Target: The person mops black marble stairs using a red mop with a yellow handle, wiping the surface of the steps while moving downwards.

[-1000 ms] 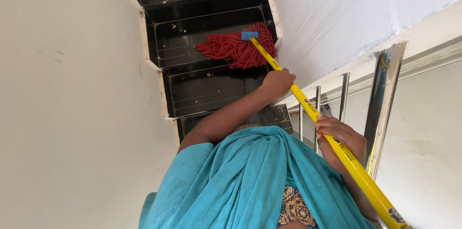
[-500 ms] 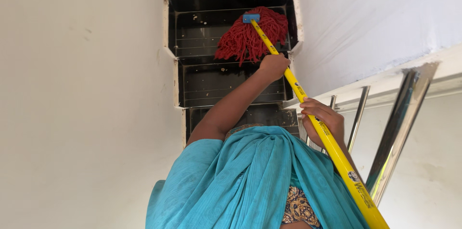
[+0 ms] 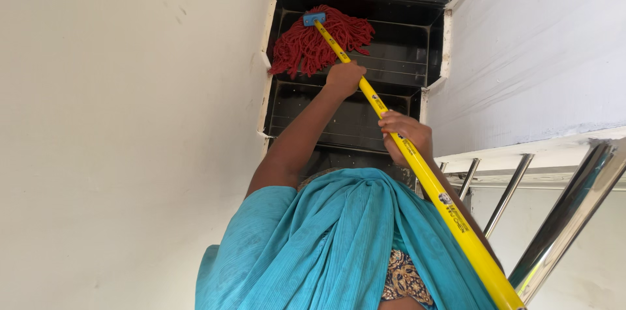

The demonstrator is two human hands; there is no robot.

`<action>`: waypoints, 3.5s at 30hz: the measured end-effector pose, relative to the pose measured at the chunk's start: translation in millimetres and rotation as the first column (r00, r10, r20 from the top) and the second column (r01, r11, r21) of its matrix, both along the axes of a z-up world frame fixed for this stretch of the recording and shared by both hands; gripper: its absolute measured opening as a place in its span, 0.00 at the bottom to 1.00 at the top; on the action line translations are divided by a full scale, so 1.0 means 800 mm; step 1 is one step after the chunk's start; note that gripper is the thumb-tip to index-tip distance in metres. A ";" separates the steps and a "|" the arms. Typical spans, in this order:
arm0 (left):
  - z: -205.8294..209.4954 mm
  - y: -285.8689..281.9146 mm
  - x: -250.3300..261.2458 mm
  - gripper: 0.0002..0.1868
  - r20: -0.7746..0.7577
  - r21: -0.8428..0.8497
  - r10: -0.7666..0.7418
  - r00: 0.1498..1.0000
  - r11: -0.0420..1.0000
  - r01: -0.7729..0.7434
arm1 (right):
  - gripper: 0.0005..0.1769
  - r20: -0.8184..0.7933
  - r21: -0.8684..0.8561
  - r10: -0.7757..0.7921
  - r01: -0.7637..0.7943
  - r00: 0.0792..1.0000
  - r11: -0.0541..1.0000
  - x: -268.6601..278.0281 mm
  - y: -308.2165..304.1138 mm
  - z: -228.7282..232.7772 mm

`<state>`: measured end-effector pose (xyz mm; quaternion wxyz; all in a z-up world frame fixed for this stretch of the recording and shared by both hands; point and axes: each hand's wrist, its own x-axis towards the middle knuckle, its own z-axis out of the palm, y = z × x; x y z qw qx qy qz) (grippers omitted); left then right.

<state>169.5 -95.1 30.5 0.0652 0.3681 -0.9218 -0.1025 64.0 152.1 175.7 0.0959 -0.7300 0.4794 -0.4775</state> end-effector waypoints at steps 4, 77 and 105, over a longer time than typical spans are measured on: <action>0.007 -0.002 0.018 0.11 -0.048 -0.044 0.020 0.999 0.999 -0.022 | 0.09 -0.039 -0.007 0.047 -0.047 0.998 0.999 0.015 -0.013 0.018; 0.013 0.074 -0.072 0.15 -0.146 0.100 -0.073 0.987 0.991 0.088 | 0.15 -0.130 0.206 -0.045 0.071 0.991 0.976 -0.018 0.102 0.077; 0.078 0.179 -0.019 0.12 -0.696 -0.022 -0.183 0.695 0.972 0.234 | 0.17 -0.260 0.071 -0.199 0.224 0.945 0.972 0.028 0.108 0.115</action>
